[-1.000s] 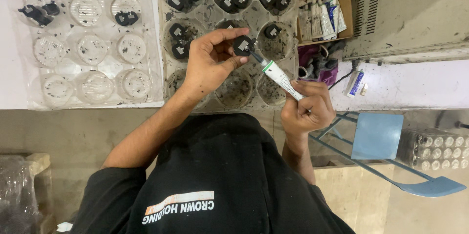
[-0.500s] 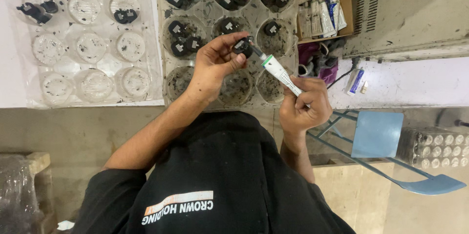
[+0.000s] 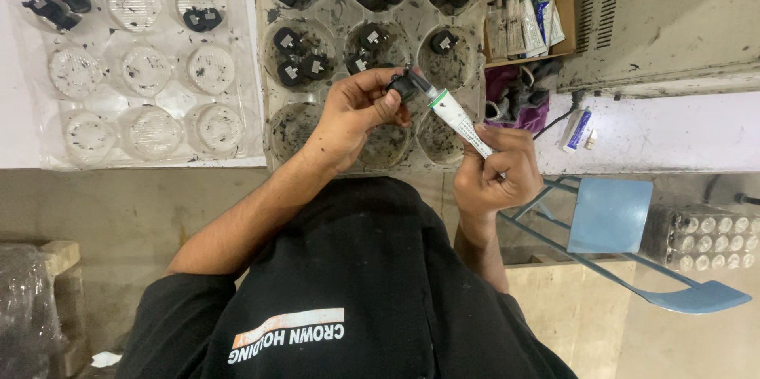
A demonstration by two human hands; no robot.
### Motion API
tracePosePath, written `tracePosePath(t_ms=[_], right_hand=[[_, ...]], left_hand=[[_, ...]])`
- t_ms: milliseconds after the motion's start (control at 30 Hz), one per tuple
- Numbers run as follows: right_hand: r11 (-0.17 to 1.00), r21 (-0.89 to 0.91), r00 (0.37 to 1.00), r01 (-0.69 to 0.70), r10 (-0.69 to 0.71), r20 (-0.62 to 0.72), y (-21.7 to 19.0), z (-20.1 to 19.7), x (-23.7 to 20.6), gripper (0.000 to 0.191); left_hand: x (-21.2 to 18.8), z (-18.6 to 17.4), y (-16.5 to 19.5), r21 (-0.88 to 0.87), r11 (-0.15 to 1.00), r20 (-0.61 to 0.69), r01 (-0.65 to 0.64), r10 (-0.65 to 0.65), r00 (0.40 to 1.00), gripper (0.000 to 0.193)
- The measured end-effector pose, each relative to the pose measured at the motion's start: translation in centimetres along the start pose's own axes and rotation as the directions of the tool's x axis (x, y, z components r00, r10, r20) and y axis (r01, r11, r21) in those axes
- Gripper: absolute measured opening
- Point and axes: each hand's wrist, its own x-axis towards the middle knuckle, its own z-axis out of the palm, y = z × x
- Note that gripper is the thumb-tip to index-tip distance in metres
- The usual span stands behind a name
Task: The person picks small black plastic hub parts one at a time from a tray and squeezes adhesive from a tube onto each part, then places the glued part back into the tray and reaches for the next one.
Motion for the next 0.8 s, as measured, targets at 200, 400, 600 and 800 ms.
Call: tracePosePath(t_ms=[200,400,600,800], right_hand=[[1.0,0.001,1.0,-0.026,0.026,0.01,0.0,0.0,0.0,0.05],[1.0,-0.006,0.999,-0.021,0.021,0.039,-0.2,-0.5,0.4,0.05],[0.995,0.048,0.996,-0.083,0.081,0.042,1.2,-1.5,0.2,0.046],[0.99,0.057,0.965,-0.128,0.137,-0.225,3.5,-4.2,0.1,0.047]], left_hand=[[0.0,-0.1,0.2,-0.055,0.997,-0.013,0.06,-0.061,0.998,0.039],[0.1,0.1,0.5,-0.095,0.991,0.015,0.09,-0.089,0.996,0.04],[1.0,0.1,0.2,-0.033,0.999,-0.019,0.037,-0.038,0.999,0.039],[7.9,-0.6,-0.7,0.686,0.697,0.028,-0.207,0.26,0.965,0.042]])
